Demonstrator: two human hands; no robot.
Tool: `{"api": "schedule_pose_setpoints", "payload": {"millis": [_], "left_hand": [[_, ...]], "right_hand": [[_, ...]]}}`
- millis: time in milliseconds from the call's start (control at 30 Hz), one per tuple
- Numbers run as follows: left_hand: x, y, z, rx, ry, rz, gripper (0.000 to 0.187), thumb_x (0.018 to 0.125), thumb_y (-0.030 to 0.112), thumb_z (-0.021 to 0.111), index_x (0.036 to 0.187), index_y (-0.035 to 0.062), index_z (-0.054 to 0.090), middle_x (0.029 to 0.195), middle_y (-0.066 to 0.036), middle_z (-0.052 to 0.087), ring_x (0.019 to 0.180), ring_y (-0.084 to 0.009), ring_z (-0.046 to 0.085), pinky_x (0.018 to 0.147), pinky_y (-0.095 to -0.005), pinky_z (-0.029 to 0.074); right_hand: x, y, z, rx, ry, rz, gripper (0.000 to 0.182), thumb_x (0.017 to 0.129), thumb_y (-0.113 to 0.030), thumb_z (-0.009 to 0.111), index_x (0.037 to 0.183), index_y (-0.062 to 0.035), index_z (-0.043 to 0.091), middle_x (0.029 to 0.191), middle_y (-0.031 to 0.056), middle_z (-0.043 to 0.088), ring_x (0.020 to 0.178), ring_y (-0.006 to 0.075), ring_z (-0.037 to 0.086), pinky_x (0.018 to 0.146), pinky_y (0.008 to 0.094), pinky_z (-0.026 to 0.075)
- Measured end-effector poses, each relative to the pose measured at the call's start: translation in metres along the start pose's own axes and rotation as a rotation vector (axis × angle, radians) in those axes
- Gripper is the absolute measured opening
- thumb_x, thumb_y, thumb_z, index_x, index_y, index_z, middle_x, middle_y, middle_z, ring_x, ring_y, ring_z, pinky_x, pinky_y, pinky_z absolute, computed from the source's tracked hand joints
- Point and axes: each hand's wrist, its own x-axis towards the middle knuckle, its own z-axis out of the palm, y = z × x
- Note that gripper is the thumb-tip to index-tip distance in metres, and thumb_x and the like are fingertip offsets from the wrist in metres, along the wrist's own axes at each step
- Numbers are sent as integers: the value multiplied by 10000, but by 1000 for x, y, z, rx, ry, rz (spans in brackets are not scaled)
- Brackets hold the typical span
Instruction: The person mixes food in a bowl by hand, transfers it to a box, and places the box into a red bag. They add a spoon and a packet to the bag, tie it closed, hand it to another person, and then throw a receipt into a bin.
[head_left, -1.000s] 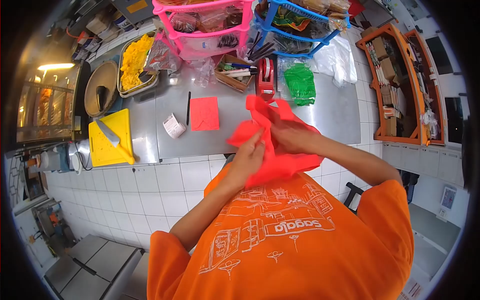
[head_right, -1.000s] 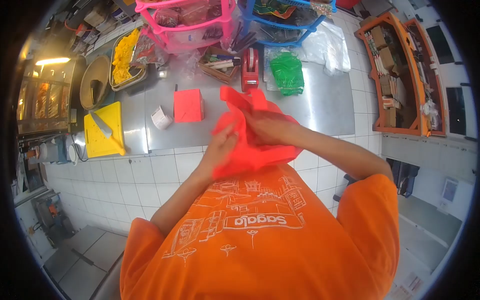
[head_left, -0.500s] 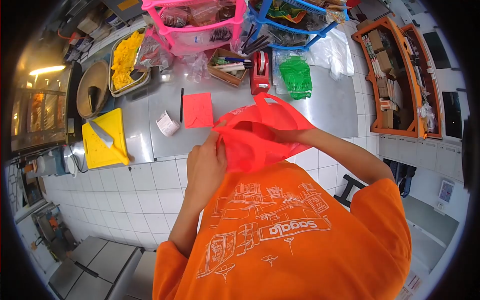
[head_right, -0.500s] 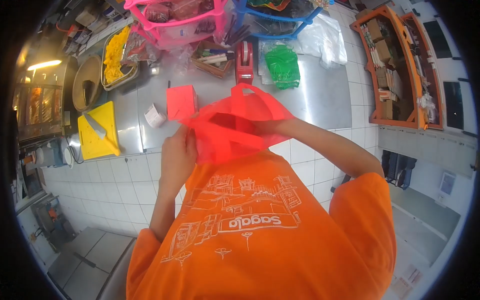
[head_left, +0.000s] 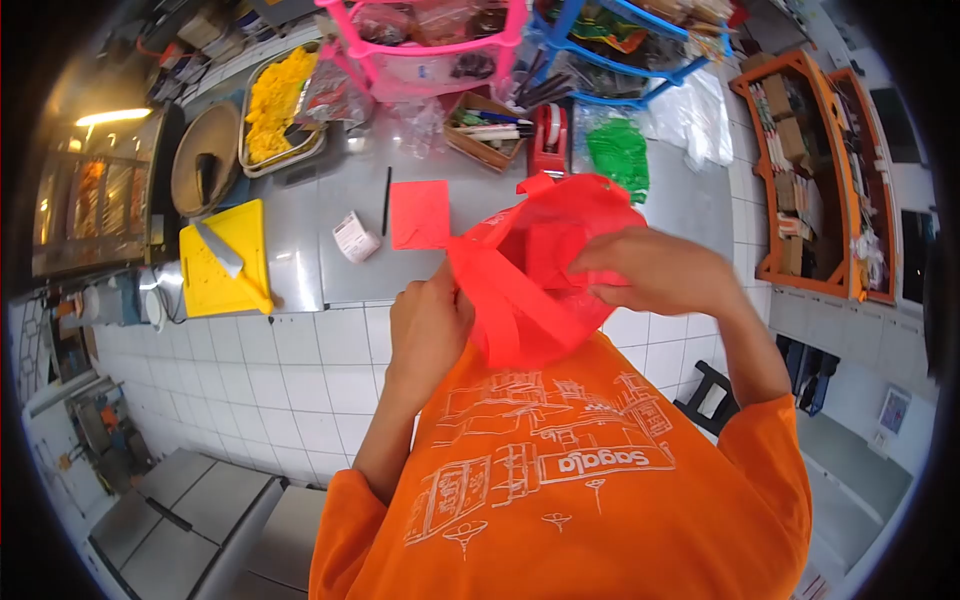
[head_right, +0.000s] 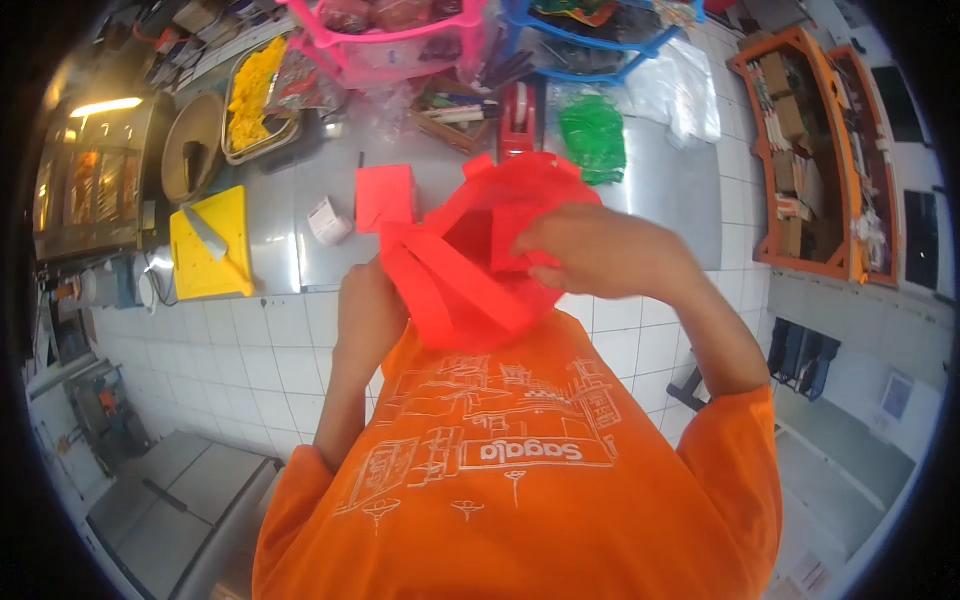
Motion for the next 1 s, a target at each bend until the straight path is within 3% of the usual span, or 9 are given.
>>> {"api": "schedule_pose_setpoints", "payload": {"millis": [33,167,233,300,400,500,667,800,1000], "left_hand": [[-2,0,0,16,-5,-38,311,876,84,614,1184,45,604,717,-214,642,659,-446,621,580,-531,482],[-12,-1,6,-28,164,13,311,839,22,622,1147,53,592,1023,-241,658,754,-449,640,591,-528,509],[-19,13,6,-149,285,-16,303,829,-8,615,1128,37,592,1142,-236,609,787,-449,641,594,-521,519],[-25,14,1,-161,297,0,291,829,-41,605,1115,15,595,1208,-217,596,815,-420,646,627,-493,527],[-30,8,4,-61,224,73,246,847,-54,589,1088,-9,609,1215,-189,609,875,-366,650,711,-449,538],[-22,2,7,-30,206,88,192,867,28,603,1055,3,629,1208,-194,596,973,-369,638,788,-456,546],[-1,25,-3,-12,124,-103,338,858,256,717,1094,23,653,1303,-213,551,1040,-385,630,843,-483,547],[-1,36,2,149,163,-10,434,904,310,688,1244,66,575,1421,-280,428,1100,-452,607,851,-527,527],[-29,60,-19,115,-304,-261,760,739,340,847,1366,134,471,1506,-263,360,972,-492,646,791,-537,552]], "right_hand": [[5,-31,-25,112,14,-21,343,910,-154,633,1241,-66,612,1135,156,673,1118,351,613,918,432,508],[145,-51,-13,24,546,-291,377,856,-237,686,1182,-73,591,1050,156,675,1081,358,612,842,454,532],[237,-29,33,-96,358,-166,648,749,-304,795,1295,-101,511,1192,215,609,1110,404,601,835,553,523],[269,-26,67,-384,271,42,911,640,-335,883,1376,-103,400,1278,232,504,1159,422,539,877,560,487],[284,-12,88,-451,233,52,1055,565,-350,913,1439,-117,368,1284,225,490,1196,437,510,886,603,468],[272,-15,66,-347,206,-6,1037,570,-336,910,1456,-158,401,1296,235,504,1209,423,507,901,651,441],[179,-51,-14,-570,575,-146,910,619,-305,857,1413,-106,459,1214,196,529,1123,410,554,933,519,474],[68,-73,-67,-500,772,-256,844,591,-252,830,1364,-95,529,1231,190,519,1136,397,550,965,411,480],[11,-70,-68,-164,493,-206,816,574,-226,814,1330,-96,535,1240,161,501,1137,373,541,968,420,465]]}}
